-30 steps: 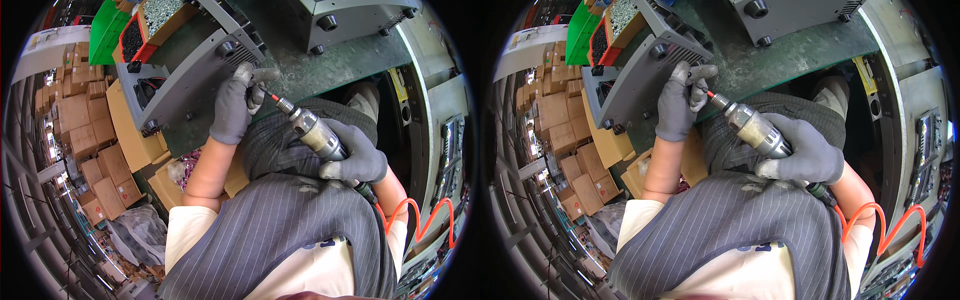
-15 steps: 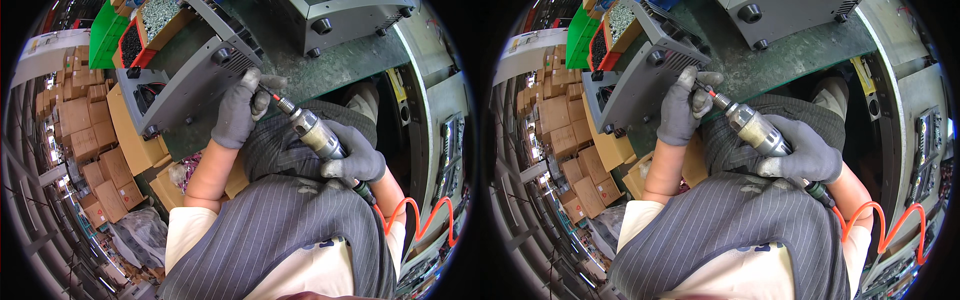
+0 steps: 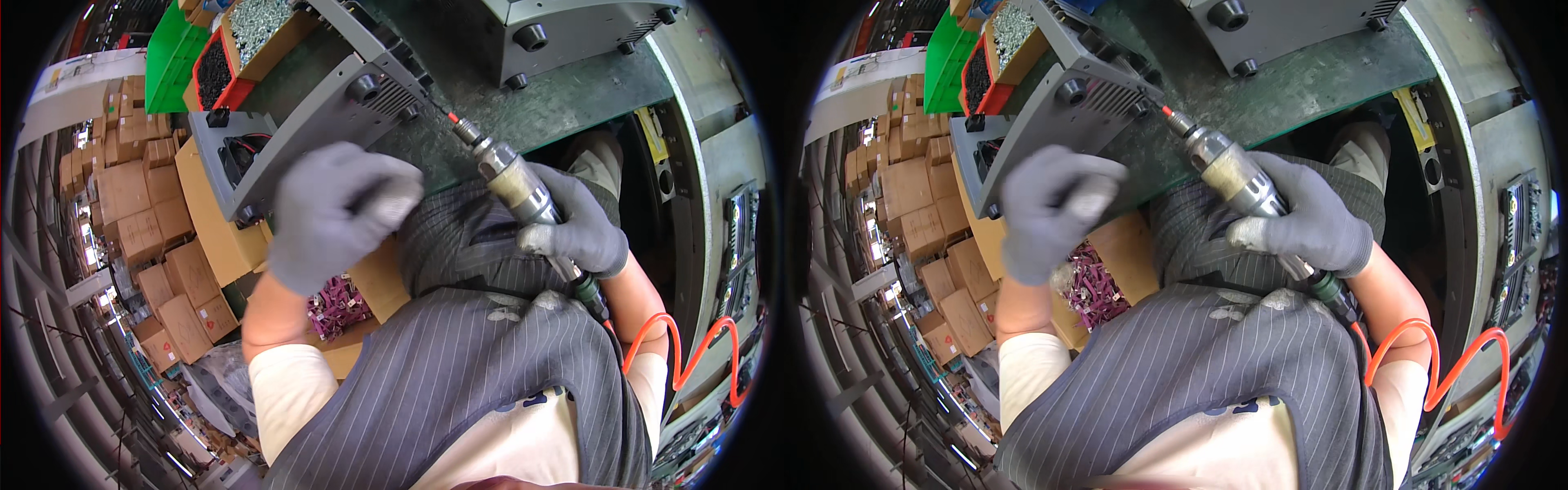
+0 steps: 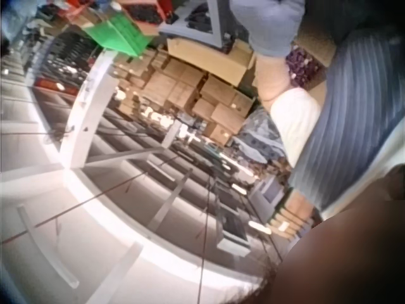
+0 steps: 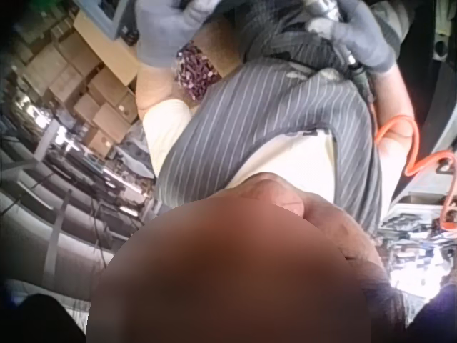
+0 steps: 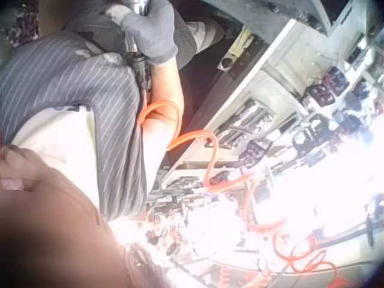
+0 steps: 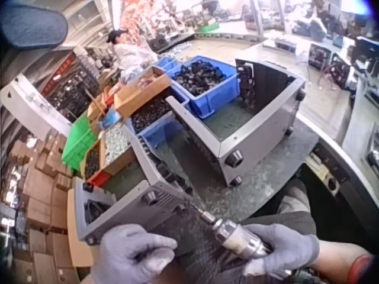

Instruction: Assembling a metal enclosure for electronic components using an air-powered screwdriver and screws.

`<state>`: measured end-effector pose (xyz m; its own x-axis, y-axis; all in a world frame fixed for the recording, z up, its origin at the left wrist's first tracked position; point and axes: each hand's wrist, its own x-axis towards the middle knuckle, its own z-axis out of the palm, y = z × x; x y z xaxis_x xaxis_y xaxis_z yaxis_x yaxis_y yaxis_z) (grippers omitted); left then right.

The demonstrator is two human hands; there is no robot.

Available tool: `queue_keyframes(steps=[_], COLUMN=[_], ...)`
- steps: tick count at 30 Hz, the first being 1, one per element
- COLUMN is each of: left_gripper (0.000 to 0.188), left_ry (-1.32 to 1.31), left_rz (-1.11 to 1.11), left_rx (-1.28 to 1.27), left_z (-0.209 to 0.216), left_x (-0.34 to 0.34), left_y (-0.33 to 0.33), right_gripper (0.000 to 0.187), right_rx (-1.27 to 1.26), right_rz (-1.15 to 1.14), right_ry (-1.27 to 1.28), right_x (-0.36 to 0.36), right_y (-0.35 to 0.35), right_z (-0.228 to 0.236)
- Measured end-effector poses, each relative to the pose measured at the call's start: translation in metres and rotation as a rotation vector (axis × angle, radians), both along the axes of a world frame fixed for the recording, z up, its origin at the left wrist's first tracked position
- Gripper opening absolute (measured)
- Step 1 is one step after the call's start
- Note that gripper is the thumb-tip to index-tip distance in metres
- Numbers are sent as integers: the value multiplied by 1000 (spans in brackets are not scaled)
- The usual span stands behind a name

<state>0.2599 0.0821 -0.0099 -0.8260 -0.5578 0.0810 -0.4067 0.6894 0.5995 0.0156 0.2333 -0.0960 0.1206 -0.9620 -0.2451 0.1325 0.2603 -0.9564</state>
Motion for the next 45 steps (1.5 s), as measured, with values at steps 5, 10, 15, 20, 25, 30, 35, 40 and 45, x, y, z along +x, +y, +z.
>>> queue_keyframes(steps=[5,10,15,20,25,30,35,40,45], left_gripper=[32,40,32,28,30,36,37,22,35], left_ry=[-235,-411,-335,-332,-355,-414,-387,123,361], left_rz=[377,57,-62,-140,-184,-162,-103,8,388], left_rx=[-451,-379,-59,-89,-87,-13,-444,293,1797], left_z=[51,26,26,21,23,25,36,45,-65], left_x=[13,-1,-27,-53,-61,-63,-68,-39,-50], left_y=[-31,-70,-70,-66,-71,-73,-58,-1,4], right_gripper=[74,74,78,82,74,72,73,78,86], right_rx=[-20,71,229,81,7,10,12,9,81], right_rz=[-20,0,-9,-141,-150,-141,-134,-113,-92], right_ry=[-16,-121,-272,-89,83,139,120,73,2], right_x=[2,6,-5,-12,-15,-15,-20,-25,-28], right_y=[-8,-14,0,18,20,15,13,28,41], right_z=[-4,-6,5,11,11,15,15,13,12])
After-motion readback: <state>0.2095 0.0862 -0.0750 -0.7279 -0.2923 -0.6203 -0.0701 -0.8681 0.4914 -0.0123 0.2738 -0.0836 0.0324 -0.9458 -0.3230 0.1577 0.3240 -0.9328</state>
